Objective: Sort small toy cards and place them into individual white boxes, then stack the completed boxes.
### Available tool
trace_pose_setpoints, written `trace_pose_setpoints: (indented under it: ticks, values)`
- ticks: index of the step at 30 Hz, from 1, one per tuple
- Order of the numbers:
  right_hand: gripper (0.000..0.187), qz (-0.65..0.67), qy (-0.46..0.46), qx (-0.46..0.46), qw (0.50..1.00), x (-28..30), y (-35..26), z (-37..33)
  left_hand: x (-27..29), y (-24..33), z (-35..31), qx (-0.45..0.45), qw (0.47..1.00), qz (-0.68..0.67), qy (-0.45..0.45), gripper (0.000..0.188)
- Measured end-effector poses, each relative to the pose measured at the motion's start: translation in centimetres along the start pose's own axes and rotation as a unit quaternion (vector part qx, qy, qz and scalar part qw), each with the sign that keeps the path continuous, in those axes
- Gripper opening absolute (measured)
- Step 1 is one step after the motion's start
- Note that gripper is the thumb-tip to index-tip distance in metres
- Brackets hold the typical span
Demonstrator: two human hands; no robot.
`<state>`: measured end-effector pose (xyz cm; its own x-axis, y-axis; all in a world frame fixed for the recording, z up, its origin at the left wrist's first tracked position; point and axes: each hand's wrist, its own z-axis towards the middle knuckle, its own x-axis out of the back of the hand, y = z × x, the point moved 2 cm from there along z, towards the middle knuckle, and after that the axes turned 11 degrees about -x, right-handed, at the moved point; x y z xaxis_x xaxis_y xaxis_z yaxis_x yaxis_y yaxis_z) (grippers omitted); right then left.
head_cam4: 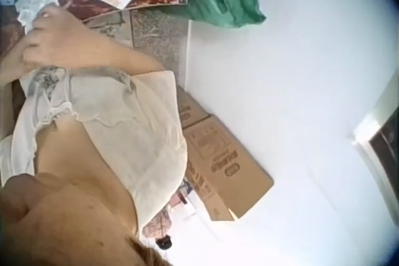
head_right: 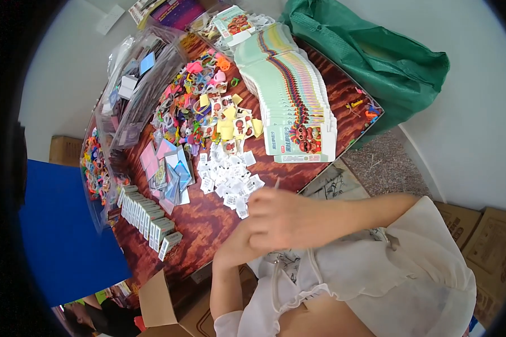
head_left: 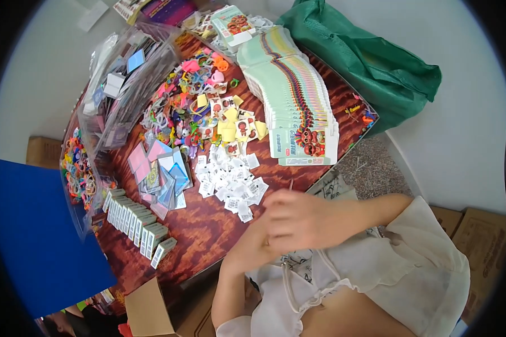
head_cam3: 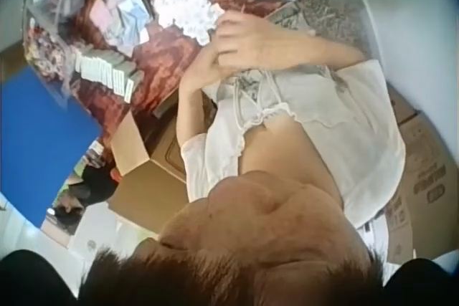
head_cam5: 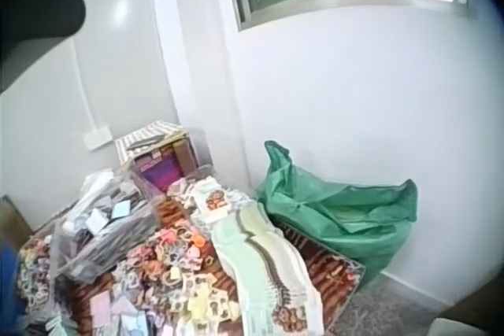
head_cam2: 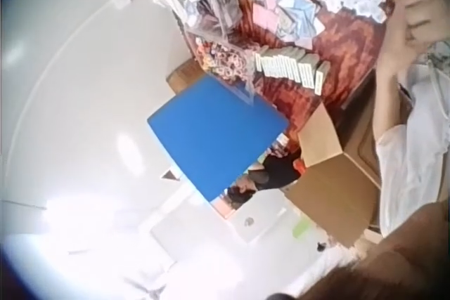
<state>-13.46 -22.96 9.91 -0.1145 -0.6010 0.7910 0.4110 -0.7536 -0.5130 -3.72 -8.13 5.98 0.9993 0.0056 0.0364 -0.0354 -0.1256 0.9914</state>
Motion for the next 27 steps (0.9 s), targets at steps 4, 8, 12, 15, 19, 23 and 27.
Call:
trace_pose_setpoints:
  ticks: [4, 8, 12, 15, 19, 23, 27]
  values:
    - [0.024, 0.058, 0.156, -0.029, 0.986, -0.2, -0.1, 0.9, -0.8, -1.4, -1.7, -0.016, 0.991, -0.095, 0.098, 0.063]
    - [0.024, 0.207, 0.214, -0.160, 0.941, 0.2, 3.0, 0.5, -1.1, -2.0, -1.1, -0.097, 0.922, -0.294, 0.235, 0.063]
    - [0.021, 0.240, 0.119, -0.168, 0.949, -2.4, 4.2, 0.0, -1.7, -5.0, -1.8, -0.036, 0.916, -0.244, 0.316, 0.055]
    - [0.020, 0.347, -0.045, -0.266, 0.898, -3.4, 5.6, 0.0, -2.2, -5.6, -2.0, -0.014, 0.912, -0.212, 0.352, 0.053]
    - [0.024, 0.659, 0.052, -0.376, 0.650, -3.6, 2.9, 0.5, -2.3, -6.0, -2.4, -0.074, 0.872, -0.299, 0.381, 0.072]
    - [0.020, 0.357, 0.172, -0.215, 0.892, -4.6, 3.4, 0.7, -2.3, -6.4, -2.6, -0.114, 0.867, -0.293, 0.386, 0.062]
    - [0.015, 0.351, 0.163, -0.234, 0.892, -4.9, 4.4, 0.8, -2.4, -5.8, -2.4, -0.145, 0.853, -0.304, 0.399, 0.053]
